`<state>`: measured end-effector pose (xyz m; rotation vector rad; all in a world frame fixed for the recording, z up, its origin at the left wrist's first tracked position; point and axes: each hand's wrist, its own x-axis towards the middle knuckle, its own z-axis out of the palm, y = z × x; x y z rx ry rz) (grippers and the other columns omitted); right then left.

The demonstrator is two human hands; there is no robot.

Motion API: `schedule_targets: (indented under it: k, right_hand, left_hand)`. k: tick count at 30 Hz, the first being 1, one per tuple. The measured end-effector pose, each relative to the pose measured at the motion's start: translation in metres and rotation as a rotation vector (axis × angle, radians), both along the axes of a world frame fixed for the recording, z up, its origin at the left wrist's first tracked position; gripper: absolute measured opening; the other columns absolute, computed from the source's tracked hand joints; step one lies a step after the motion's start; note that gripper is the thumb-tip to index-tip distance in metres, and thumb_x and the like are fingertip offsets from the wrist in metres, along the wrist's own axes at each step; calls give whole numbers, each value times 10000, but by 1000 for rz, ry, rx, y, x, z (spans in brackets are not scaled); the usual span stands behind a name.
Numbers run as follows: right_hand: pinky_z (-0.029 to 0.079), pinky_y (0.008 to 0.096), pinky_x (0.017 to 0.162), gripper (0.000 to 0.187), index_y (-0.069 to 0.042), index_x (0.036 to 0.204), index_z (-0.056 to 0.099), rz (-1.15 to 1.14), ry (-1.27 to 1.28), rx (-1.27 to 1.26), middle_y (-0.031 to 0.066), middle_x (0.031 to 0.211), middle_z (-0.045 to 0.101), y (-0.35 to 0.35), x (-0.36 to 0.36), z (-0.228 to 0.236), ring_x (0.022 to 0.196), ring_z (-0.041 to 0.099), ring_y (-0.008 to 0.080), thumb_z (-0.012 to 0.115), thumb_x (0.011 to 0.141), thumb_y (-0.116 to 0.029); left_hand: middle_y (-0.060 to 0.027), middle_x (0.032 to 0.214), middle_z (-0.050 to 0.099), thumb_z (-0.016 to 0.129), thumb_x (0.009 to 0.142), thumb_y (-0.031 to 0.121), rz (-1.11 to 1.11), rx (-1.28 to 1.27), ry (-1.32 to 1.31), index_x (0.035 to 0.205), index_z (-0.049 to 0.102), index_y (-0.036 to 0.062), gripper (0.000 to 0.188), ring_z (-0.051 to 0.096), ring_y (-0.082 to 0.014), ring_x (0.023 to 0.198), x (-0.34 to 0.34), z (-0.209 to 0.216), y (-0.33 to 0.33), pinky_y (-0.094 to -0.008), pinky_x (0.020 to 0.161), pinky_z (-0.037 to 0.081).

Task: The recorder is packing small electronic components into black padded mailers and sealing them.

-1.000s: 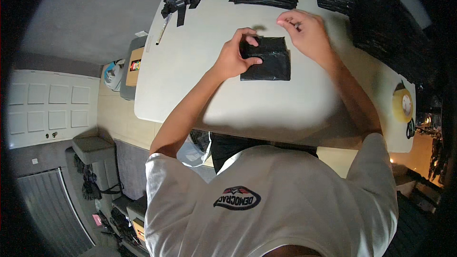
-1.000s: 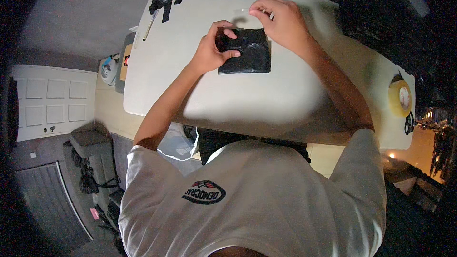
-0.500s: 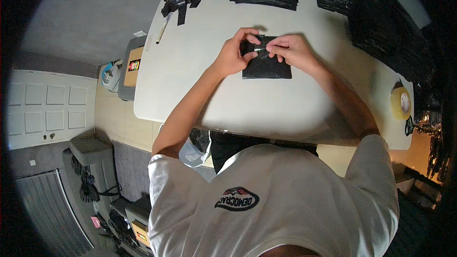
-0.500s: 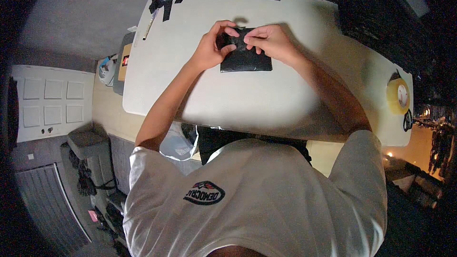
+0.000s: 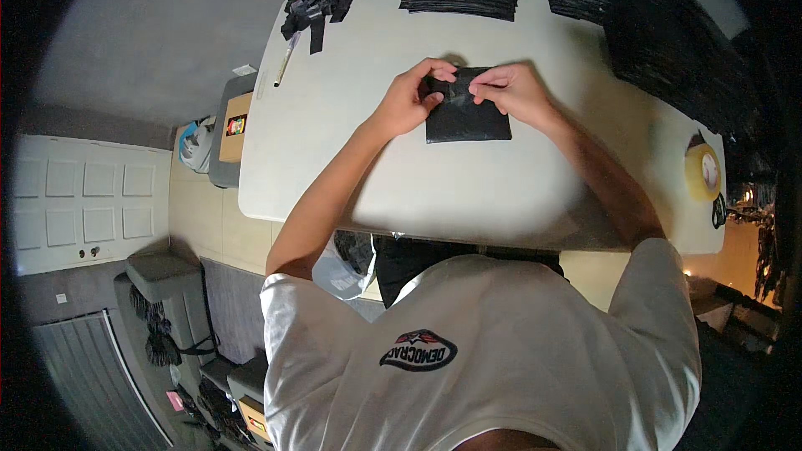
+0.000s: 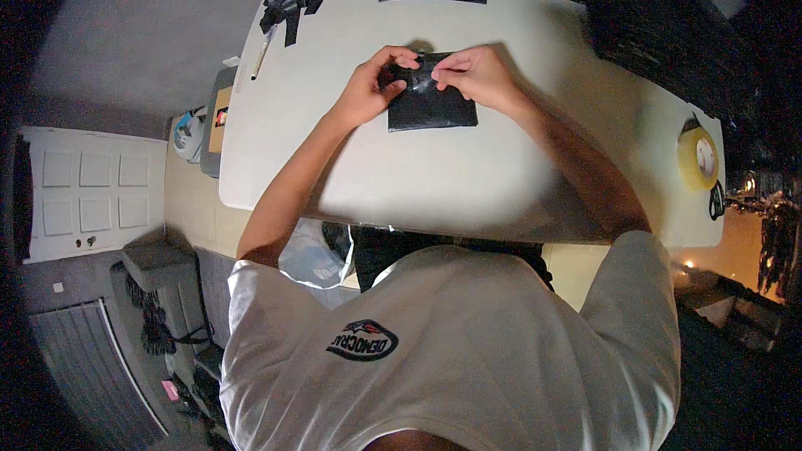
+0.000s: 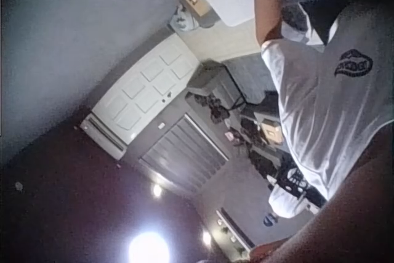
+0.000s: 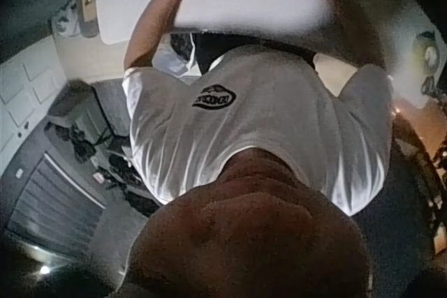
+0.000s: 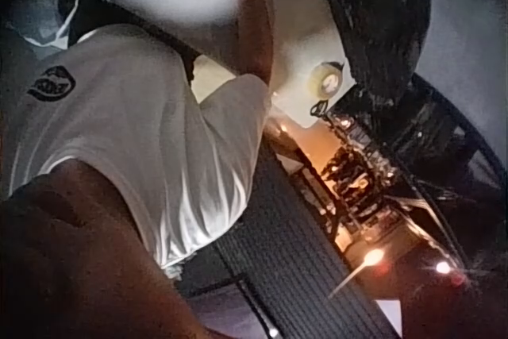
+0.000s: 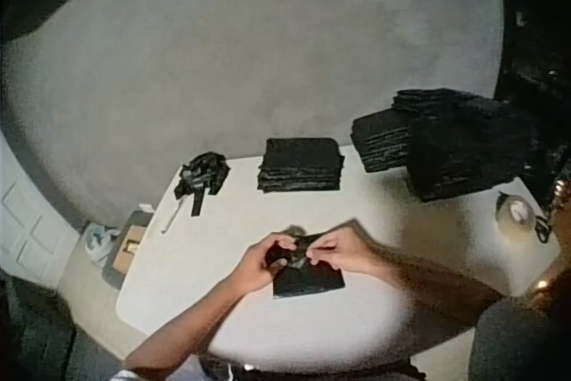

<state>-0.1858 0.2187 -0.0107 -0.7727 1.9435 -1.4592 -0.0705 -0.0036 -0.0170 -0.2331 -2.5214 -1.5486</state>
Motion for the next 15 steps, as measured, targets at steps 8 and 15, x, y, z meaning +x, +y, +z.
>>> schedule_targets:
  k: [8, 15]
  right_hand:
    - [452, 216, 485, 174, 32, 1065, 764, -37, 12, 18, 80, 878, 778, -2, 4, -6, 628, 626, 56, 749, 954, -101]
    - [562, 252, 666, 217, 33, 1073, 764, -31, 55, 16, 91, 901, 786, -2, 8, 2, 763, 716, 110, 782, 894, -88]
  left_hand:
    - [-116, 1235, 665, 655, 802, -149, 60, -354, 359, 1313, 620, 92, 566, 592, -321, 1240, 17, 15, 10, -413, 1087, 473]
    - [-32, 1232, 675, 711, 729, -107, -39, -609, 438, 1066, 759, 126, 413, 578, -322, 1177, 19, 16, 3, -421, 1016, 510]
